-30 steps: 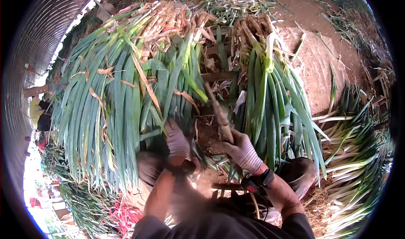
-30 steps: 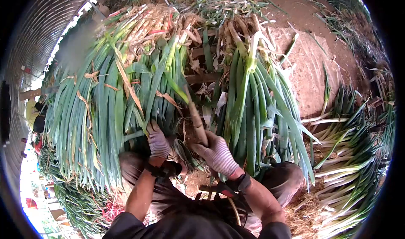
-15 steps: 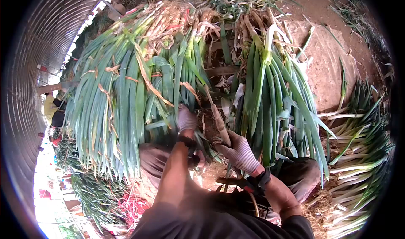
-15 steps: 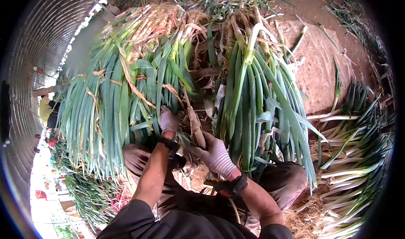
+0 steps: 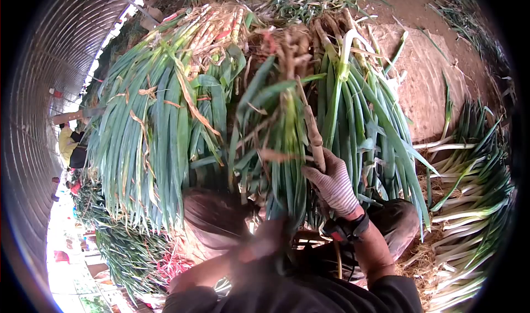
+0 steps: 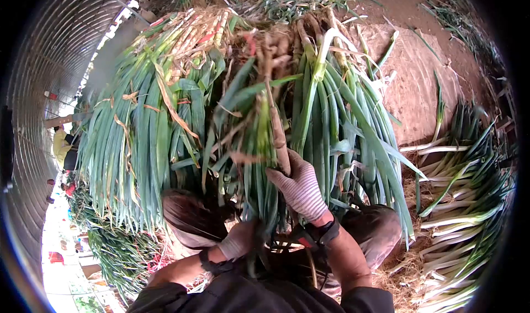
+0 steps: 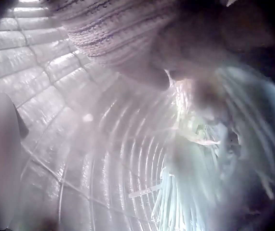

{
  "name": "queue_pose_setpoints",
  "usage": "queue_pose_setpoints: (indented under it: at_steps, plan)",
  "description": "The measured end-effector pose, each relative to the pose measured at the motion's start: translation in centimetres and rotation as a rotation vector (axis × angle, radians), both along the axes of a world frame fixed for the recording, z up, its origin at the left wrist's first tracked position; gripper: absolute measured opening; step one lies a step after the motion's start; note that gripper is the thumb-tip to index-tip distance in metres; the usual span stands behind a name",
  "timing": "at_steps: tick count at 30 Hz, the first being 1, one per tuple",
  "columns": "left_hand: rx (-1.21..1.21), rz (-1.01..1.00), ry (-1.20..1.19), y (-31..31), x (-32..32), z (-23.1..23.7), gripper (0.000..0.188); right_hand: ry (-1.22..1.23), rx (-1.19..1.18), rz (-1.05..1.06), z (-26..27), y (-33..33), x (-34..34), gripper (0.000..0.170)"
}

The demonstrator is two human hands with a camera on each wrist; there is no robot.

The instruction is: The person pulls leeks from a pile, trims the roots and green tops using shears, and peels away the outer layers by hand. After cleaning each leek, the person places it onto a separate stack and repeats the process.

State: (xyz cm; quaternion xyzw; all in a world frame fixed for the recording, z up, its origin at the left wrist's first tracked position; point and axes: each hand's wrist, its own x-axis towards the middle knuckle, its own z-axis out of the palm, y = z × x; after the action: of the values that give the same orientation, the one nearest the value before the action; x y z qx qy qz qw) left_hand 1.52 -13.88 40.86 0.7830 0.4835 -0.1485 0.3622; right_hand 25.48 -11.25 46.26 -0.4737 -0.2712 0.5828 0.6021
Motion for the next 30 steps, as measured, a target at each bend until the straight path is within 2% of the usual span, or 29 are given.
queue_pose_setpoints:
  at_steps: [2, 3, 5, 6, 7, 8, 9, 11, 12, 13, 14, 15, 18, 19, 20, 21, 22, 23, 24, 26, 27, 29, 30]
  plan:
    - [-0.379, -0.05, -0.028, 1.6, -4.7, -0.8, 0.061, -0.005, -0.065, -0.002, -0.8, 0.1, -0.4, 0.047]
    - [-0.446, -0.085, -0.013, 2.7, -5.9, 0.8, 0.06, -0.009, -0.094, -0.009, -1.2, 0.2, -0.6, 0.047]
    - [-0.123, -0.11, 0.178, 5.3, -5.0, 6.8, 0.06, -0.095, -0.109, -0.045, -1.9, 0.1, -0.9, 0.047]
    - [0.009, -0.074, 0.201, 6.4, -4.2, 9.4, 0.059, -0.137, -0.12, -0.06, -2.3, -0.1, -1.2, 0.048]
    - [0.129, -0.006, -0.132, 7.4, -5.5, 9.1, 0.046, -0.218, -0.123, -0.048, -2.7, -0.1, -1.3, 0.051]
    - [0.063, 0.125, -0.359, 8.1, -4.2, 10.2, 0.038, -0.226, -0.095, -0.041, -3.1, -0.2, -1.8, 0.052]
    - [0.067, 0.197, -0.411, 9.0, -2.6, 10.5, 0.04, -0.236, -0.066, -0.036, -3.5, -0.3, -2.4, 0.053]
    - [0.568, -0.051, -0.494, 11.1, 0.9, 8.0, 0.051, -0.268, -0.012, -0.021, -3.8, -1.1, -3.5, 0.056]
    - [0.651, -0.093, -0.38, 13.0, 2.0, 4.6, 0.06, -0.17, -0.094, 0.031, -2.5, -1.8, -3.7, 0.055]
    - [0.67, -0.068, -0.266, 14.2, 3.9, 3.4, 0.068, -0.282, -0.075, -0.004, -2.9, -2.4, -3.9, 0.054]
    - [0.683, -0.049, -0.15, 15.4, 5.7, 2.2, 0.076, -0.394, -0.057, -0.037, -3.5, -3.0, -4.1, 0.053]
    - [0.627, 0.03, -0.034, 16.1, 7.7, 2.5, 0.084, -0.352, -0.106, -0.061, -3.0, -3.9, -4.3, 0.052]
    - [0.501, 0.082, 0.082, 18.3, 10.8, 2.1, 0.086, -0.479, -0.143, 0.036, -2.2, -6.5, -5.3, 0.053]
    - [0.527, 0.059, 0.059, 18.4, 10.6, 1.9, 0.084, -0.593, -0.166, 0.143, -0.9, -7.0, -5.4, 0.055]
    - [0.558, 0.041, 0.038, 18.9, 10.1, 1.5, 0.081, -0.505, -0.08, 0.115, -1.7, -7.6, -5.8, 0.055]
    - [0.588, 0.027, 0.02, 19.5, 9.3, 0.8, 0.079, -0.415, -0.121, 0.074, -2.5, -8.1, -5.9, 0.054]
    - [0.48, 0.002, -0.031, 21.9, 7.7, -0.6, 0.071, -0.323, -0.166, 0.033, -3.0, -8.5, -5.7, 0.053]
    - [0.243, 0.119, -0.19, 23.1, 6.3, 0.8, 0.068, -0.189, -0.247, -0.012, -1.4, -8.7, -5.2, 0.05]
    - [0.001, 0.229, -0.347, 23.6, 5.2, 2.7, 0.064, -0.21, -0.221, -0.033, -1.0, -8.9, -4.7, 0.048]
    - [0.14, 0.305, -0.549, 21.1, 3.6, 6.1, 0.062, -0.317, -0.221, 0.024, 0.3, -9.6, -4.0, 0.046]
    - [0.119, 0.24, -0.451, 20.6, 3.1, 6.3, 0.067, -0.338, -0.225, 0.058, 1.1, -9.9, -4.2, 0.047]
    - [0.313, 0.117, -0.245, 16.1, 3.4, 5.2, 0.081, -0.379, -0.231, 0.152, 2.3, -10.0, -5.1, 0.049]
    - [0.358, 0.112, -0.432, 13.9, 2.8, 1.5, 0.082, -0.427, -0.212, 0.128, 2.4, -9.8, -5.5, 0.051]
